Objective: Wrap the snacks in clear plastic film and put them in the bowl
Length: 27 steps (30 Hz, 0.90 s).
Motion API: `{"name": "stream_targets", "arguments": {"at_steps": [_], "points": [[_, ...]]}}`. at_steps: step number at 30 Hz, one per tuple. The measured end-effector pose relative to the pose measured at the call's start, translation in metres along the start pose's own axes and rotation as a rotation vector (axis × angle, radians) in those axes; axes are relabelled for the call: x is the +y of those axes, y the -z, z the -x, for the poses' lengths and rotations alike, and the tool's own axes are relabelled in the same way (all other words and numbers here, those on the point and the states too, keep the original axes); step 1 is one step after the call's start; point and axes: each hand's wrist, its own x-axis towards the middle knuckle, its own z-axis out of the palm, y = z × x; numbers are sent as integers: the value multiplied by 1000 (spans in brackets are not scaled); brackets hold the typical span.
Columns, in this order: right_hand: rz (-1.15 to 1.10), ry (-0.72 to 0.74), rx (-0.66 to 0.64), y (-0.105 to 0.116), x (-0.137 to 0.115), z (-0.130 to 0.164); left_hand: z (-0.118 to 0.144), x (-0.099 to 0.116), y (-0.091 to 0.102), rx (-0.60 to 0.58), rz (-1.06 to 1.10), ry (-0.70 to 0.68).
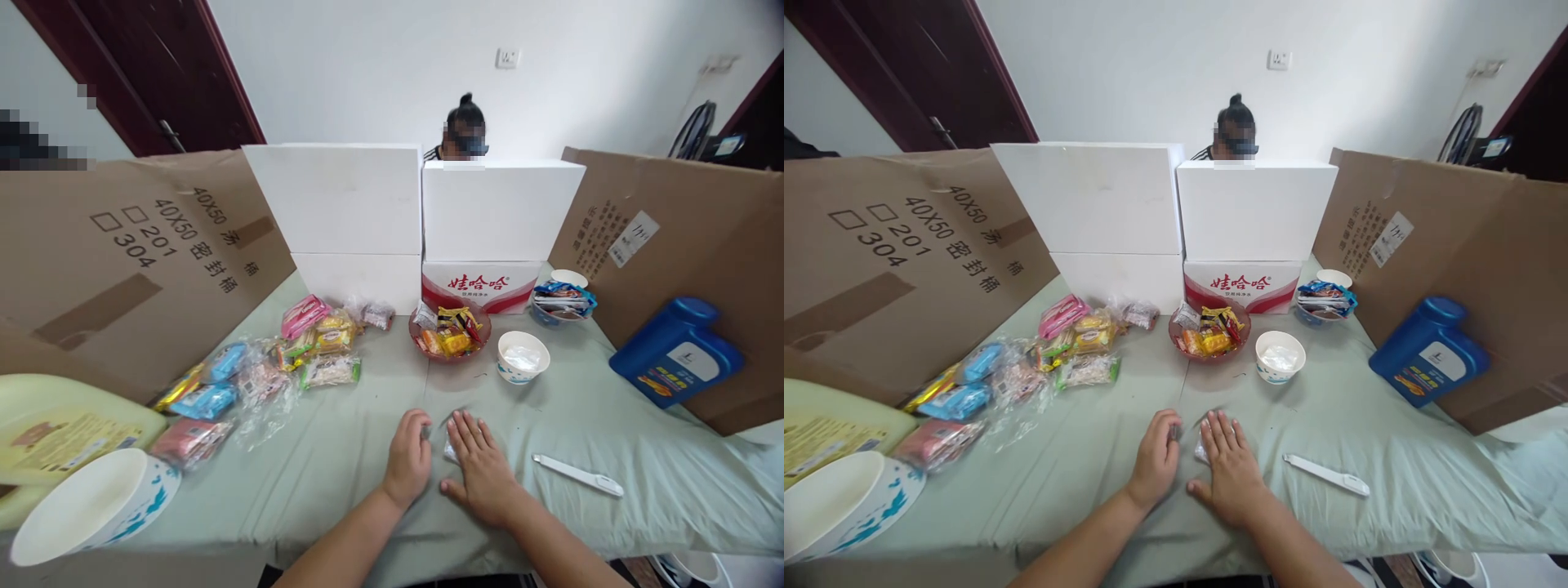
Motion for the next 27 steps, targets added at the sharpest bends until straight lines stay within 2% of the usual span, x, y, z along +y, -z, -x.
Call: {"name": "stream_targets", "arguments": {"at_steps": [4, 10, 13, 15, 21, 27], "points": [[-48, -2, -33, 3, -1, 2, -6, -3, 0, 21, 64, 105], [-110, 7, -71, 12, -3, 2, -8, -3, 1, -12, 121, 132], [-64, -60, 8, 16, -10, 5, -9, -4, 1, -15, 142, 149], [-39, -67, 47, 12, -14, 10, -10, -6, 1, -15, 158, 163], [-41, -20, -6, 3, -10, 17, -10, -10, -1, -8, 192, 179], [-96, -259, 223, 17, -3, 5, -12, -11, 0, 19, 213, 213]]}}
